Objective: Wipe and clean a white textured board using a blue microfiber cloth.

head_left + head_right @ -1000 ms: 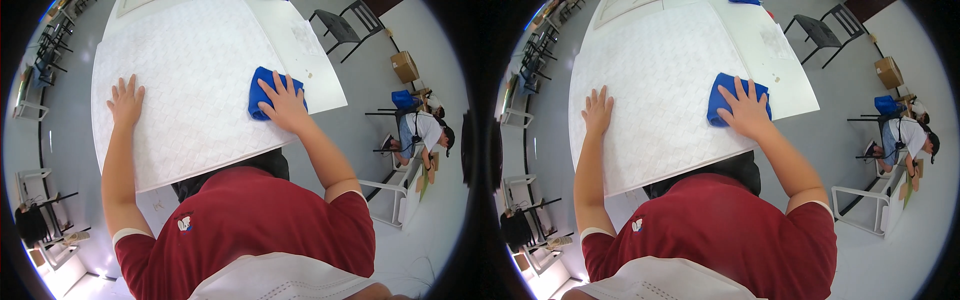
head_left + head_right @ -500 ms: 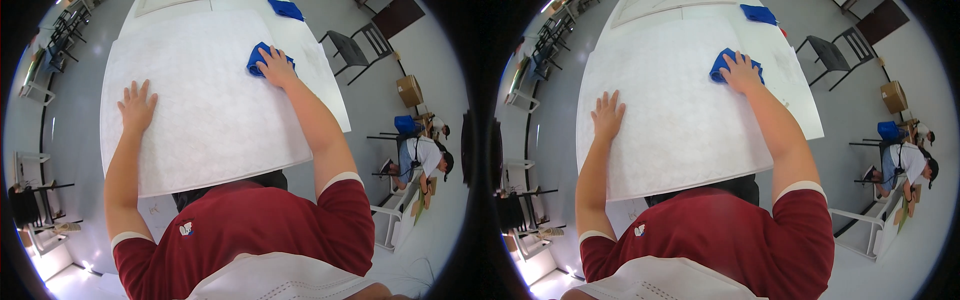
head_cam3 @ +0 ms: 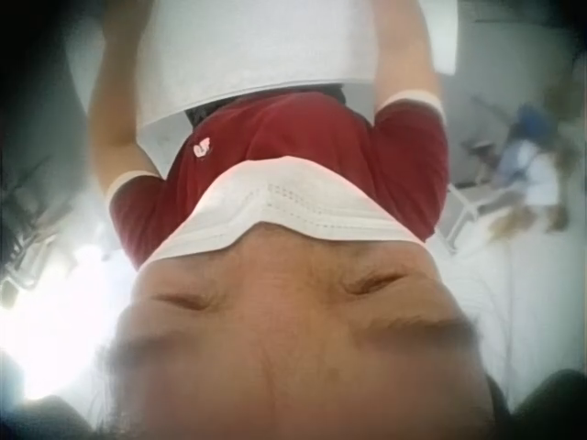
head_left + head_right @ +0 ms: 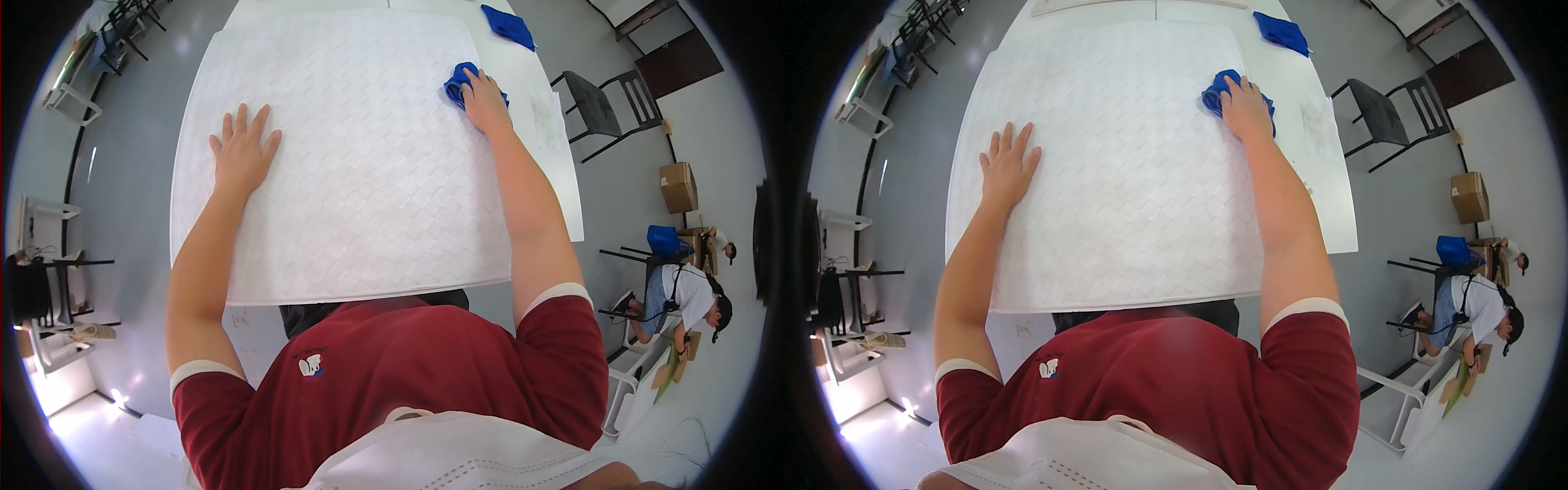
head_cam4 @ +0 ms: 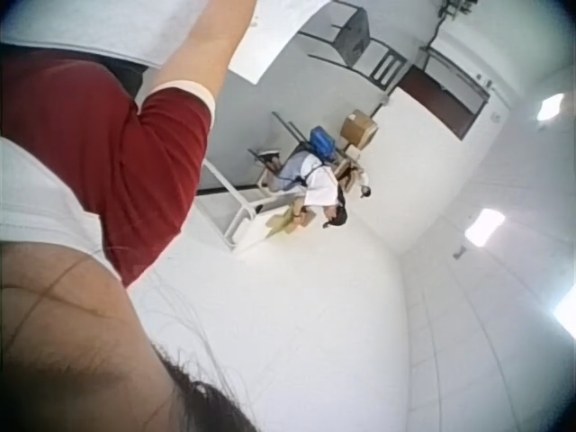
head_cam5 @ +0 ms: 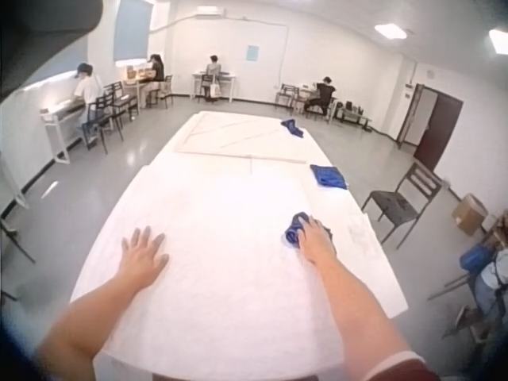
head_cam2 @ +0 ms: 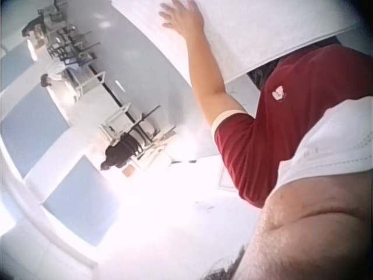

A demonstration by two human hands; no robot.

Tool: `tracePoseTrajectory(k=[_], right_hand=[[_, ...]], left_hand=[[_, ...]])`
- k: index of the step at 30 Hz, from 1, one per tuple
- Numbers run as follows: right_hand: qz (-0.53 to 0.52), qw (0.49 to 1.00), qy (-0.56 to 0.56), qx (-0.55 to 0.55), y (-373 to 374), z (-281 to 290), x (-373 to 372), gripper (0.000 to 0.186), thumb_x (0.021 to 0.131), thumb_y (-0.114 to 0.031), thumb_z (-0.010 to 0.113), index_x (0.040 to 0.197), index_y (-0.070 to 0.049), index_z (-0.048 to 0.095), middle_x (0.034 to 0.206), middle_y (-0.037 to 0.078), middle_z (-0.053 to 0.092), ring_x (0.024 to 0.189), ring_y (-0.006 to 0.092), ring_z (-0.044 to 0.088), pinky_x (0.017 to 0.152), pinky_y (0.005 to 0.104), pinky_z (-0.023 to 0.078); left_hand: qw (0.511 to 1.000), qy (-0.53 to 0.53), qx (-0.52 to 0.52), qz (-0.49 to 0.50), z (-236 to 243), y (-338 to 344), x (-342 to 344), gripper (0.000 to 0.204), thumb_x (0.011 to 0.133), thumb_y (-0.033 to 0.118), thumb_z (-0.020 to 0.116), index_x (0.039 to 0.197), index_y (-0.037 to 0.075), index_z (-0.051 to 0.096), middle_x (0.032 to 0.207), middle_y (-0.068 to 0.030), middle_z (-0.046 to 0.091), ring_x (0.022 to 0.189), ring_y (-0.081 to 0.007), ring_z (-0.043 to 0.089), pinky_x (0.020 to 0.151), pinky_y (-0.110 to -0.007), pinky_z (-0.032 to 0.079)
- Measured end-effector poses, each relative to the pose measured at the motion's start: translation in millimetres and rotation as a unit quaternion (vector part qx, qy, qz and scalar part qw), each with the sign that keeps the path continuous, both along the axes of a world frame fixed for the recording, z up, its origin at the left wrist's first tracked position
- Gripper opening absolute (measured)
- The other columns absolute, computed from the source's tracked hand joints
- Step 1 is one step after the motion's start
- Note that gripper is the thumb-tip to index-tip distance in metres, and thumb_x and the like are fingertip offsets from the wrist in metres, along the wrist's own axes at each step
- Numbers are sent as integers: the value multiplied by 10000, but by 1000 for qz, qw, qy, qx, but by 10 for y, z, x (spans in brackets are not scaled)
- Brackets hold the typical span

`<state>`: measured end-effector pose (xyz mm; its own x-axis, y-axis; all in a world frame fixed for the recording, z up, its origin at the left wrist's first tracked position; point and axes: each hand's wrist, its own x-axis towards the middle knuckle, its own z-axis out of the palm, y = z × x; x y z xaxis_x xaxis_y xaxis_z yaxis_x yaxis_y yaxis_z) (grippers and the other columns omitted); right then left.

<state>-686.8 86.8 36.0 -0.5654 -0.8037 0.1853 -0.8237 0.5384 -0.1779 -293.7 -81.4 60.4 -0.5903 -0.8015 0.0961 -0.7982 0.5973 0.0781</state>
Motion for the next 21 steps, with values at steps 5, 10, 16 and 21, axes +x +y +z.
tracePoseTrajectory(k=[5, 10, 16, 21], right_hand=[[-108, 983, 148, -2, 60, 142, 399, 503, 919, -448, 403, 1368, -221, 415, 1451, 145, 312, 1343, 349, 254, 1019, 599, 256], [-100, 991, 17, 92, 64, 330, 540, 633, 883, -569, 407, 1423, -256, 304, 1508, 132, 177, 1381, 357, 156, 1036, 623, 201], [-80, 985, -40, 150, 131, 387, 607, 798, 814, -686, 429, 1460, -283, 190, 1531, 130, 77, 1397, 374, 66, 1049, 627, 173], [-70, 984, -19, 161, 179, 401, 672, 801, 812, -697, 420, 1460, -288, 188, 1532, 140, 61, 1391, 403, 58, 1044, 631, 174]], left_hand=[[1000, 8, 3, 7, -19, -9, 28, 511, 930, 428, 413, 1404, 244, 355, 1497, -109, 232, 1386, -332, 166, 1088, -567, 134], [1000, 25, -1, 0, -7, -11, 20, 497, 936, 450, 397, 1389, 246, 380, 1494, -111, 240, 1381, -337, 177, 1093, -562, 132], [999, 33, -10, -5, -52, -4, 40, 497, 938, 452, 393, 1389, 243, 380, 1491, -117, 243, 1381, -341, 172, 1096, -558, 128], [1000, 2, 1, 5, -3, 25, 20, 503, 944, 443, 384, 1407, 251, 342, 1502, -104, 221, 1392, -320, 150, 1103, -541, 130]])
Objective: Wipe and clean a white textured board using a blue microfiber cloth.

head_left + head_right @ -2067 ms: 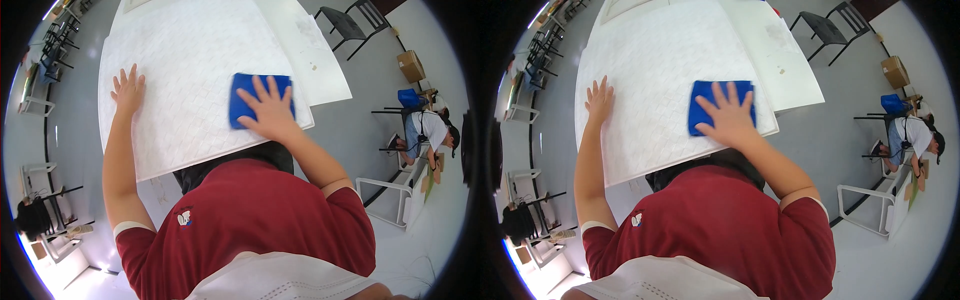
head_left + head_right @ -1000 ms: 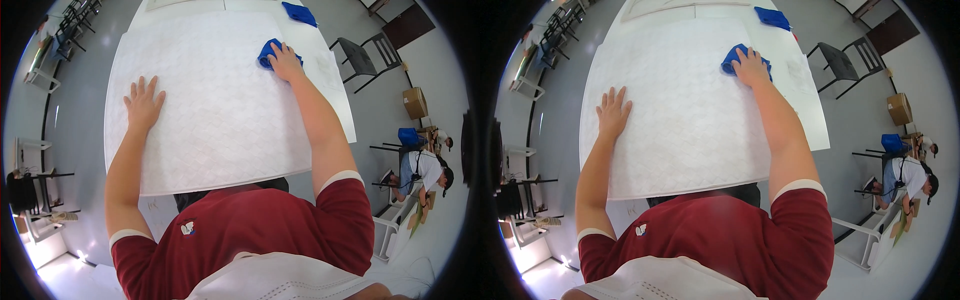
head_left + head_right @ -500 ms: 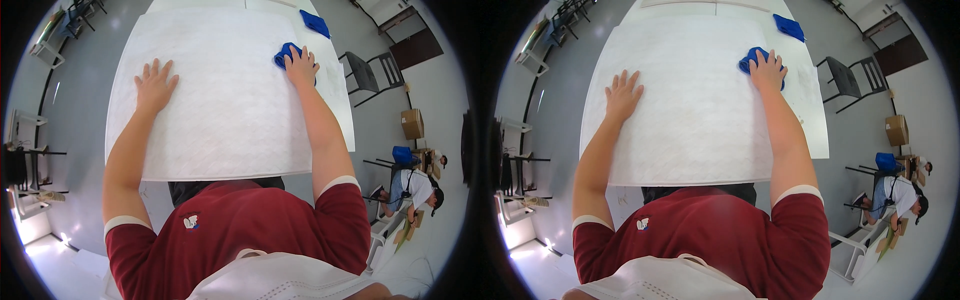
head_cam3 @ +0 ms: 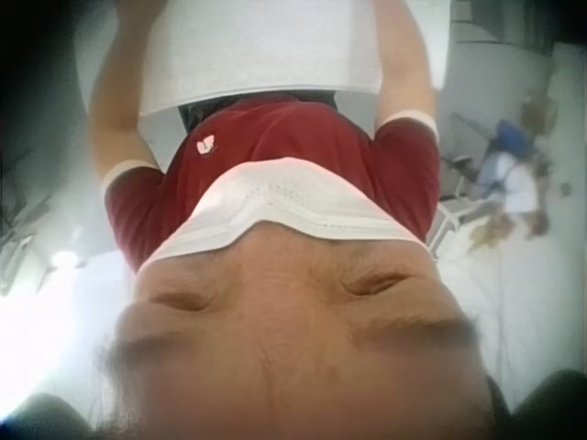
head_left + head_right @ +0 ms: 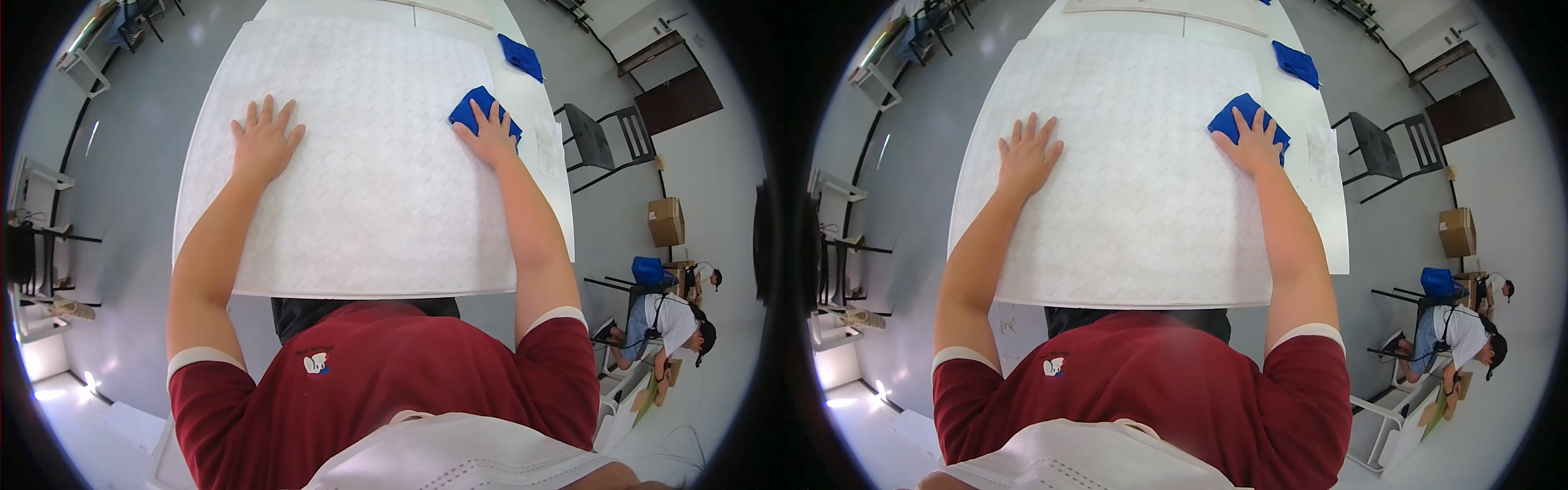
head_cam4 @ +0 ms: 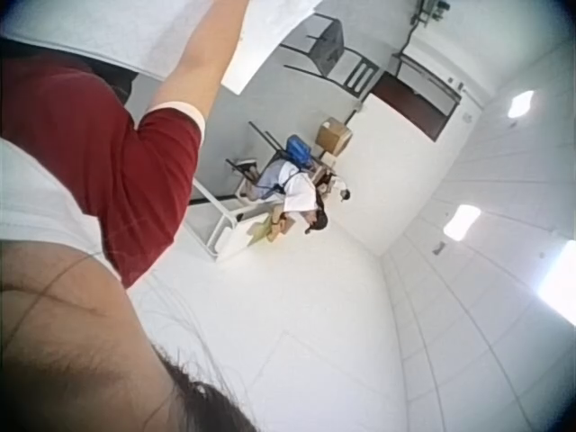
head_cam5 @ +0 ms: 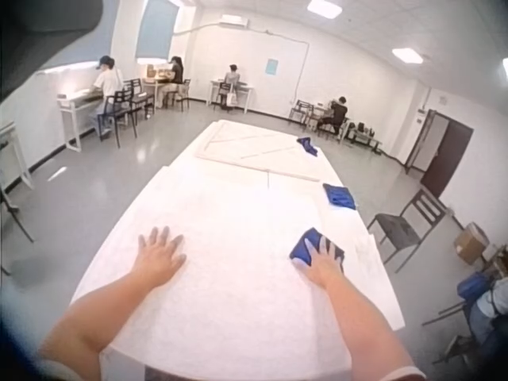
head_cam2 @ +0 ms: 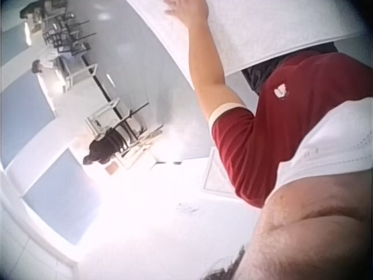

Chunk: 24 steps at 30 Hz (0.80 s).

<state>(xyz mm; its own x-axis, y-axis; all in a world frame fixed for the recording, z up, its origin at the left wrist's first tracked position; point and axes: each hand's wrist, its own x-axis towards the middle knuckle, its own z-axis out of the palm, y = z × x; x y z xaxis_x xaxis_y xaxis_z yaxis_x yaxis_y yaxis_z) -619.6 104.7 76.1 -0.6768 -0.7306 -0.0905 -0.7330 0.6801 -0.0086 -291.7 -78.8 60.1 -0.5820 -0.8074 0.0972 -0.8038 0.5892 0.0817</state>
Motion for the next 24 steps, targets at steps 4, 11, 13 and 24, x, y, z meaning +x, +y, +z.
tracePoseTrajectory(k=[4, 11, 13, 24], right_hand=[[2, 999, -17, -36, -10, -74, -103, 709, 854, -627, 401, 1453, -291, 222, 1531, 138, 70, 1394, 390, 71, 1045, 623, 183], [4, 995, -4, -96, -57, -153, -170, 551, 909, -492, 384, 1409, -262, 349, 1513, 141, 162, 1388, 370, 128, 1052, 612, 181], [10, 995, -7, -101, -52, -189, -227, 544, 909, -486, 389, 1396, -243, 374, 1510, 144, 171, 1385, 369, 136, 1053, 614, 173], [230, 971, 50, -30, -176, -74, 776, 663, 865, -613, 413, 1428, -285, 290, 1514, 148, 146, 1381, 402, 108, 1059, 635, 90]], left_hand=[[1000, -1, -1, 2, -2, 22, -15, 503, 945, 436, 382, 1409, 247, 340, 1502, -105, 219, 1393, -320, 149, 1103, -544, 128], [1000, 22, -9, -1, -16, -12, 12, 496, 944, 449, 383, 1392, 236, 373, 1494, -111, 239, 1385, -334, 169, 1096, -553, 137], [1000, 23, -7, -1, -3, -12, -8, 495, 945, 449, 379, 1393, 239, 371, 1494, -105, 243, 1384, -328, 173, 1098, -549, 139], [1000, 4, 7, 11, -1, 11, -12, 490, 946, 421, 385, 1402, 244, 355, 1502, -95, 225, 1393, -310, 155, 1103, -539, 133]])
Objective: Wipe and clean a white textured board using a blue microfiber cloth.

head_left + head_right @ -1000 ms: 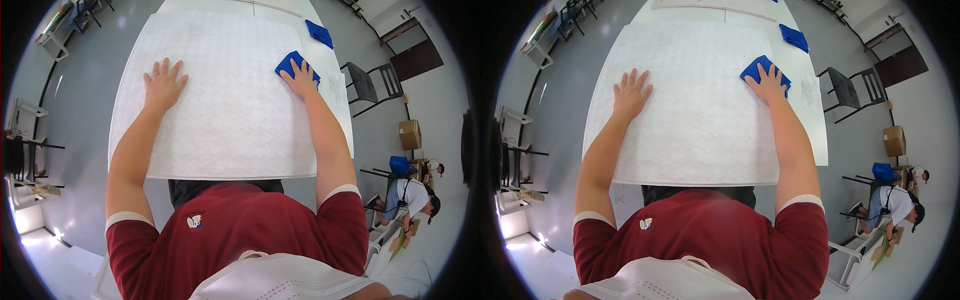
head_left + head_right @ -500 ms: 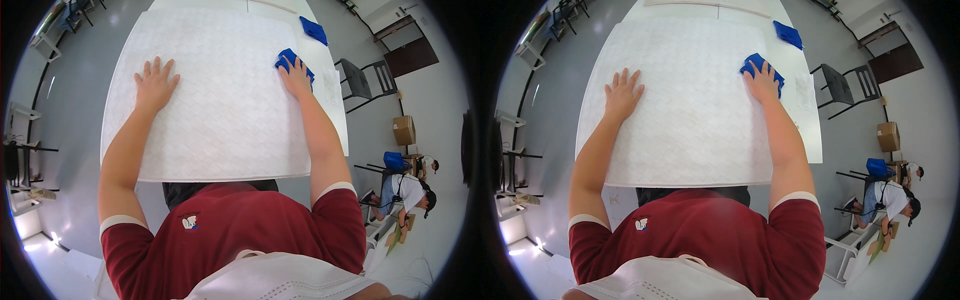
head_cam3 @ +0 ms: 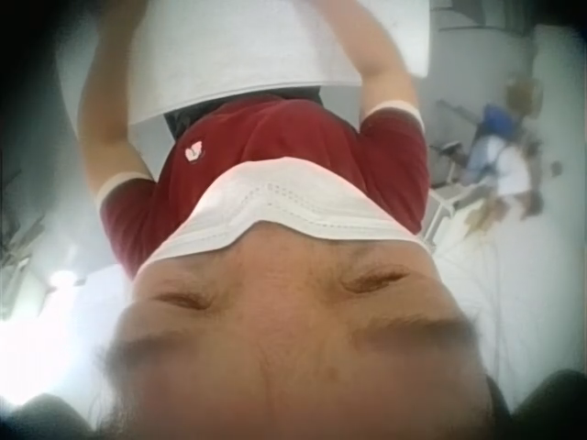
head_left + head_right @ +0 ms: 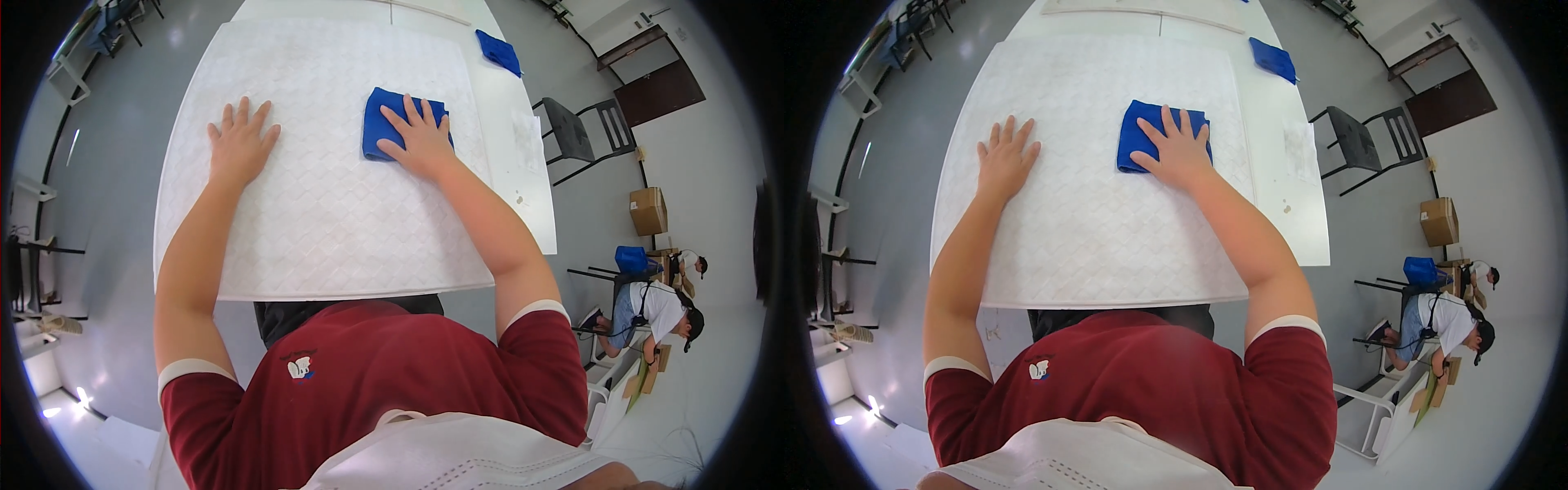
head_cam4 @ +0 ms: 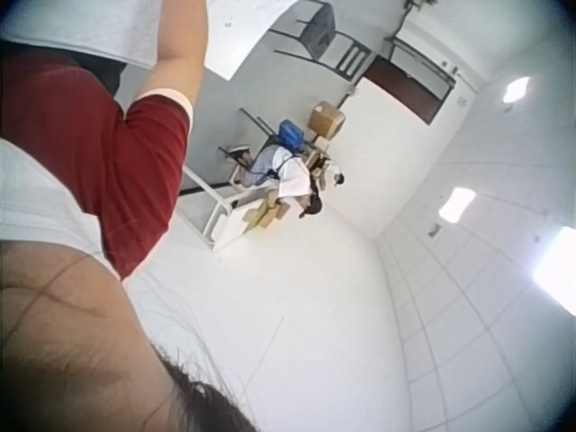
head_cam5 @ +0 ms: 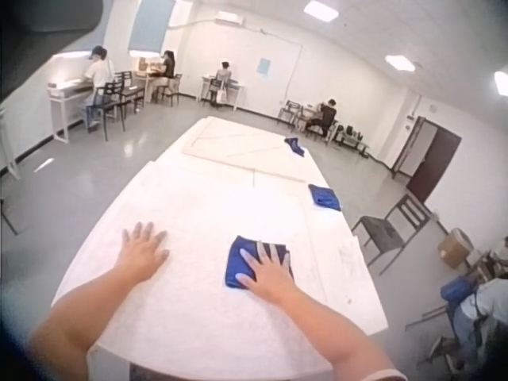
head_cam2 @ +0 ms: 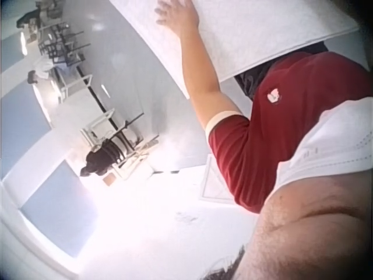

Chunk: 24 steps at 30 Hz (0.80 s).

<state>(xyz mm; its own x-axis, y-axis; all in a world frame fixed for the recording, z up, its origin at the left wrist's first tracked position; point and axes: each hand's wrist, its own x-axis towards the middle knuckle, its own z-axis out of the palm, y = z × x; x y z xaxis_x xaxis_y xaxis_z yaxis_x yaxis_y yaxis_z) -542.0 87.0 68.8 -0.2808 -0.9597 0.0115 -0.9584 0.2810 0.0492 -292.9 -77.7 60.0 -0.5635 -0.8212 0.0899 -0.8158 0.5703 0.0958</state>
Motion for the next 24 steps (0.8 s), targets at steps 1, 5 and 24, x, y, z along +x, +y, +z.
tracePoseTrajectory(k=[1, 5, 24], right_hand=[[1, 1000, -3, 2, -10, -12, -21, 663, 865, -613, 413, 1428, -285, 290, 1514, 148, 146, 1381, 402, 108, 1059, 635, 90], [0, 1000, -3, -8, -15, -51, -47, 657, 871, -614, 396, 1428, -282, 293, 1513, 138, 150, 1380, 386, 121, 1056, 635, 103], [-91, 981, -169, 24, -236, 17, 263, 651, 896, -595, 316, 1459, -290, 197, 1527, 162, 65, 1391, 416, 23, 1050, 646, 34]], left_hand=[[1000, 0, -1, 0, -6, -4, -7, 491, 946, 423, 386, 1401, 241, 356, 1501, -97, 226, 1392, -314, 156, 1100, -544, 135], [999, -15, -30, -13, -56, -35, -3, 495, 944, 434, 386, 1398, 239, 360, 1500, -104, 227, 1391, -322, 157, 1094, -556, 137], [982, 174, -65, -31, -152, -83, -320, 559, 910, 407, 478, 1401, 180, 338, 1459, -137, 302, 1359, -358, 221, 1078, -566, 170]])
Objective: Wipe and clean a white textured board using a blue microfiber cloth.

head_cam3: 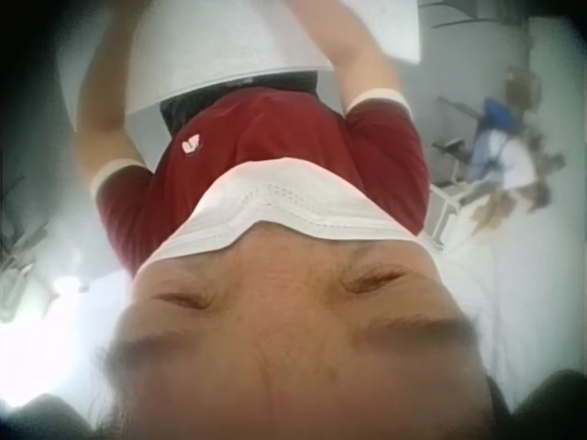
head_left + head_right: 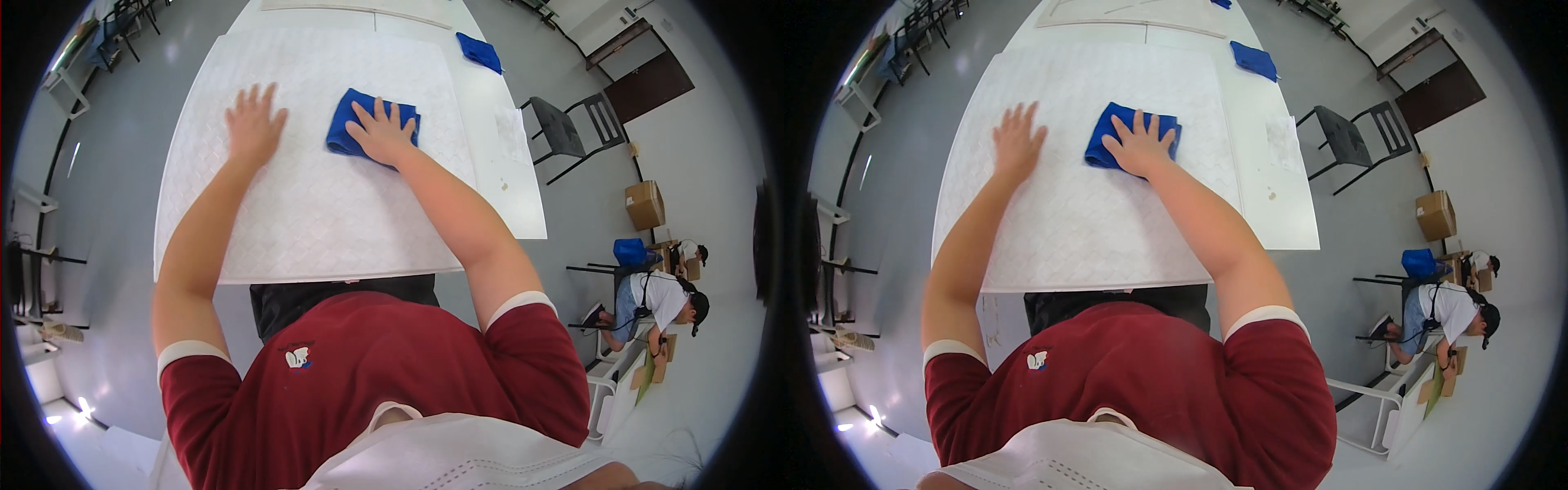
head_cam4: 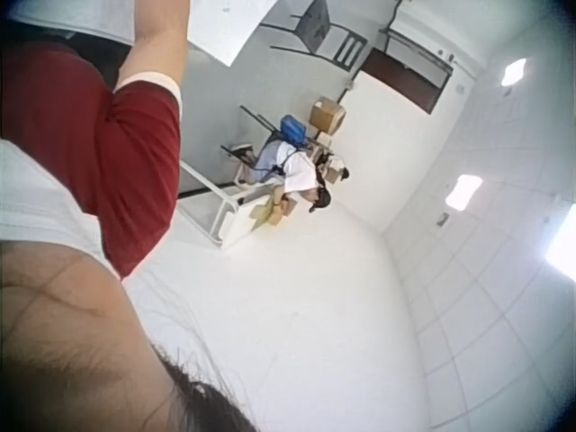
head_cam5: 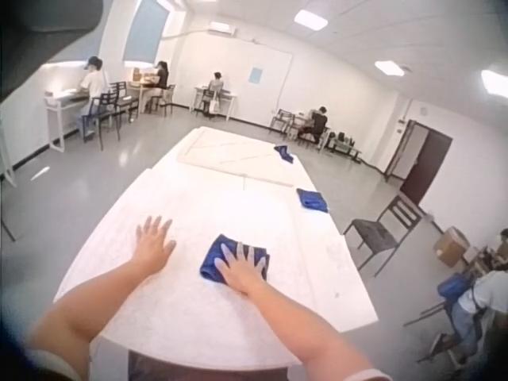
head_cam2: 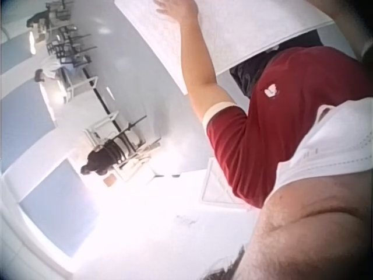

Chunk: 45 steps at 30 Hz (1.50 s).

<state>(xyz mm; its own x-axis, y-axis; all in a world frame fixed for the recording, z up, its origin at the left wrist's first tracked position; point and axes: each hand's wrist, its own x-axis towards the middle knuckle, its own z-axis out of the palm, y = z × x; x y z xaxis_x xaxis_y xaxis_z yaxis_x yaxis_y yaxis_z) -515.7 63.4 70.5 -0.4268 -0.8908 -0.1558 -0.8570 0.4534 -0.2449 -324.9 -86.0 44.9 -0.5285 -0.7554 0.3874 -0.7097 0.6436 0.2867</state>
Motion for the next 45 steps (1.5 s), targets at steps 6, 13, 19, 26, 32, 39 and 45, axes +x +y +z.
tracePoseTrajectory(k=[6, 13, 19, 26, 32, 39, 45], right_hand=[[-10, 843, -351, -408, 204, 166, -217, 604, 979, -421, 311, 1400, 11, 275, 1447, 176, 311, 1349, 269, 274, 1102, 320, 202], [-100, 902, 55, -417, 1778, -524, -1895, 481, 978, -295, 370, 1334, 28, 390, 1345, 182, 444, 1271, 287, 389, 1073, 358, 266], [-274, 896, 166, -307, 3009, -515, -2017, 437, 957, -276, 403, 1276, 18, 455, 1263, 226, 505, 1187, 377, 449, 1002, 442, 335], [-302, 902, 209, -225, 2932, -591, -1783, 491, 946, -361, 392, 1277, -4, 462, 1262, 220, 507, 1175, 380, 457, 1011, 445, 323], [-372, 895, 197, -151, 2891, -517, -1700, 521, 942, -407, 375, 1294, -32, 454, 1280, 189, 504, 1168, 366, 476, 987, 444, 357], [-393, 889, 141, -189, 2873, -534, -1678, 535, 946, -434, 356, 1294, -40, 457, 1291, 170, 504, 1195, 330, 470, 988, 418, 366], [-400, 889, 122, -187, 2848, -513, -1635, 541, 950, -441, 350, 1284, -33, 470, 1298, 168, 502, 1201, 332, 467, 998, 406, 359]], left_hand=[[969, -32, -7, -246, 316, 721, -611, 486, 873, 386, 521, 1317, 194, 470, 1364, -143, 439, 1296, -389, 318, 1061, -490, 241], [958, -190, 41, -213, 267, 898, -746, 708, 814, 669, 427, 1420, 321, 316, 1505, -149, 188, 1367, -451, 98, 1007, -691, 96], [960, -164, 46, -224, 174, 872, -737, 663, 836, 636, 417, 1411, 312, 343, 1497, -163, 202, 1361, -457, 104, 1004, -700, 79], [958, -166, 60, -227, 188, 854, -743, 647, 841, 630, 420, 1407, 326, 345, 1500, -158, 193, 1366, -443, 109, 1006, -692, 85], [953, -199, 85, -214, 242, 873, -723, 567, 909, 501, 395, 1433, 310, 289, 1521, -126, 142, 1393, -388, 70, 1046, -659, 71], [962, -150, 51, -223, 118, 782, -617, 464, 957, 375, 348, 1409, 271, 349, 1507, -131, 185, 1385, -390, 106, 1019, -681, 110], [983, -178, 25, -50, 174, 238, -188, 442, 952, 352, 385, 1389, 290, 368, 1500, -129, 210, 1373, -392, 154, 996, -677, 174]])
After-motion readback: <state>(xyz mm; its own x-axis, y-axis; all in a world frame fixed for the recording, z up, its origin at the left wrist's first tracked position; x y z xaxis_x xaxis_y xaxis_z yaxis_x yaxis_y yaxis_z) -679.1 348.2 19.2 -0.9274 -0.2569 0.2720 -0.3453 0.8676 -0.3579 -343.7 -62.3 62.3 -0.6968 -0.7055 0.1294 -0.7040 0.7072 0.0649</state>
